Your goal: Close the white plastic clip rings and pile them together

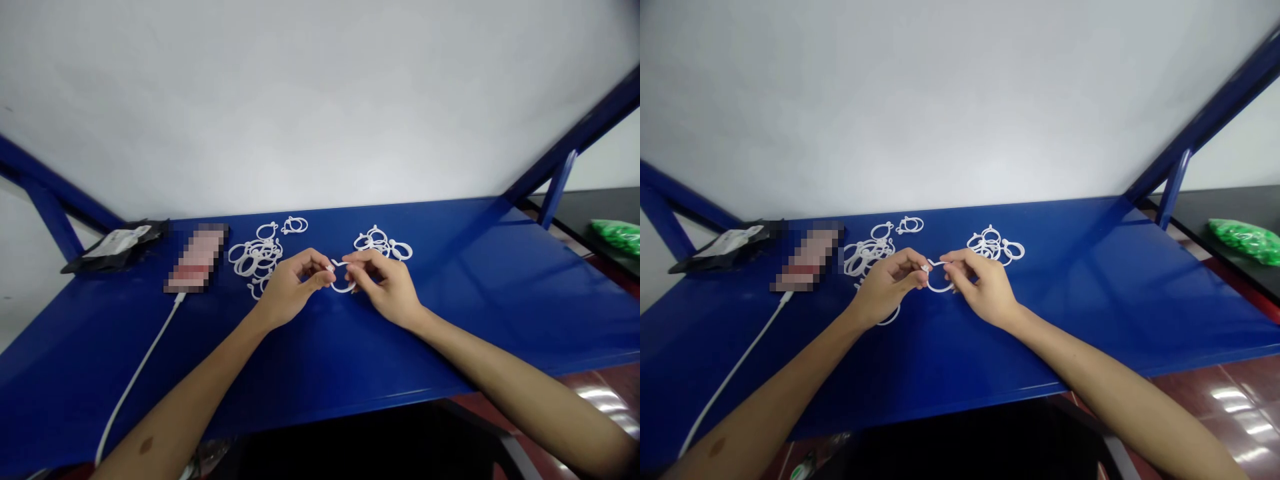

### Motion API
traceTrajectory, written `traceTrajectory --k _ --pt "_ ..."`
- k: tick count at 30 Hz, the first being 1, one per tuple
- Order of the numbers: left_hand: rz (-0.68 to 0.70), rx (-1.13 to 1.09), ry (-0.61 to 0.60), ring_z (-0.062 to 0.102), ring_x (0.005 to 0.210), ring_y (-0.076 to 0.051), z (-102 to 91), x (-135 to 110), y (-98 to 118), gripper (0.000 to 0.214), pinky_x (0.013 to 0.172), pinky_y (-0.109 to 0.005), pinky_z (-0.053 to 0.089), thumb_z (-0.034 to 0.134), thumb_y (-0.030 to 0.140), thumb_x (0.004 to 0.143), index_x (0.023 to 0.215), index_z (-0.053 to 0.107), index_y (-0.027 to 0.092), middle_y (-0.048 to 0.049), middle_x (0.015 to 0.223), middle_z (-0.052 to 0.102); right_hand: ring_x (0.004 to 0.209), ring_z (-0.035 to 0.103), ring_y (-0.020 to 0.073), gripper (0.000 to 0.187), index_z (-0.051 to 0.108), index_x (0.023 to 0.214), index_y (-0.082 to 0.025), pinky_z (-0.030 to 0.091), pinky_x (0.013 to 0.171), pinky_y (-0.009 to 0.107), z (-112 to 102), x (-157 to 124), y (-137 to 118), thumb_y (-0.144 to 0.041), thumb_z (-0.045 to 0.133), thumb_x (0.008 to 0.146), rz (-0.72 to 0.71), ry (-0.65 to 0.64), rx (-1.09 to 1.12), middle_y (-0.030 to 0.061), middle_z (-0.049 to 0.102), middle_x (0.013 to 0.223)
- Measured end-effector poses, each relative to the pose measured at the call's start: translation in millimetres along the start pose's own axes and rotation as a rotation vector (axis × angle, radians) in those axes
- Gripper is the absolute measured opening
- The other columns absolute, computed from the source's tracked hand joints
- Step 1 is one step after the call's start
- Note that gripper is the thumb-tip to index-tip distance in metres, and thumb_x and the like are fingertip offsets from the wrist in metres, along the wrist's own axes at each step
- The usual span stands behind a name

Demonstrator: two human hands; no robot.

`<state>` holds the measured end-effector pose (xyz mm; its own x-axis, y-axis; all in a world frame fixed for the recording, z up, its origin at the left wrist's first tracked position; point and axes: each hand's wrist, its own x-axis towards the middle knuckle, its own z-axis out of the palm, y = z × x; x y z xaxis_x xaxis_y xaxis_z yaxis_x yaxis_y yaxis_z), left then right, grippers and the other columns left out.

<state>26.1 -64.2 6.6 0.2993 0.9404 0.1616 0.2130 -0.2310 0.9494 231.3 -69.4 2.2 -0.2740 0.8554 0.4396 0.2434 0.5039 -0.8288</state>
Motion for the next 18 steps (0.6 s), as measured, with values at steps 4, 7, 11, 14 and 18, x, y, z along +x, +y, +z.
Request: traceTrajectory --k 4,7,11,14,18 --pt "-0.012 0.001 0.041 0.055 0.062 -0.010 0.4 2 -3 0.025 0.059 -0.024 0.042 0.073 0.043 0.084 0.082 0.061 0.021 0.0030 0.069 0.062 0.056 0.064 0.0109 0.015 0.065 0.102 -0.022 0.054 0.054 0.024 2 -1 4 -0.035 0.061 0.096 0.074 -0.091 0.077 -0.0014 0.068 0.072" --pt "-0.007 0.027 0.068 0.056 0.063 -0.011 -0.1 3 -5 0.027 0.062 -0.025 0.044 0.076 0.043 0.081 0.084 0.060 0.021 0.0032 0.069 0.062 0.054 0.063 0.0104 0.017 0.065 0.096 -0.021 0.053 0.050 0.023 3 -3 4 -0.038 0.063 0.095 0.114 -0.146 0.130 -0.0018 0.067 0.070" --pt "0.037 0.082 0.039 0.059 0.067 -0.013 -0.8 1 -3 0.026 0.066 -0.027 0.045 0.075 0.045 0.081 0.084 0.063 0.022 0.0026 0.070 0.065 0.055 0.063 0.0101 0.017 0.065 0.092 -0.021 0.053 0.051 0.023 0 -6 1 -0.037 0.062 0.096 0.107 -0.200 0.172 -0.0012 0.068 0.071" --pt "0.064 0.091 0.017 0.060 0.068 -0.013 -0.6 -1 -3 0.026 0.066 -0.027 0.045 0.075 0.047 0.081 0.083 0.064 0.022 0.0022 0.072 0.066 0.057 0.063 0.0100 0.014 0.064 0.089 -0.021 0.052 0.054 0.023 -2 -9 -5 -0.033 0.061 0.097 0.005 -0.212 0.105 -0.0009 0.069 0.073" --pt "0.082 0.158 0.028 0.060 0.068 -0.014 -1.6 1 -2 0.026 0.066 -0.028 0.047 0.072 0.048 0.084 0.083 0.066 0.023 0.0015 0.073 0.067 0.065 0.066 0.0123 0.012 0.064 0.094 -0.022 0.052 0.060 0.026 -4 -5 -8 -0.030 0.057 0.099 -0.106 -0.215 -0.089 0.0018 0.073 0.083"
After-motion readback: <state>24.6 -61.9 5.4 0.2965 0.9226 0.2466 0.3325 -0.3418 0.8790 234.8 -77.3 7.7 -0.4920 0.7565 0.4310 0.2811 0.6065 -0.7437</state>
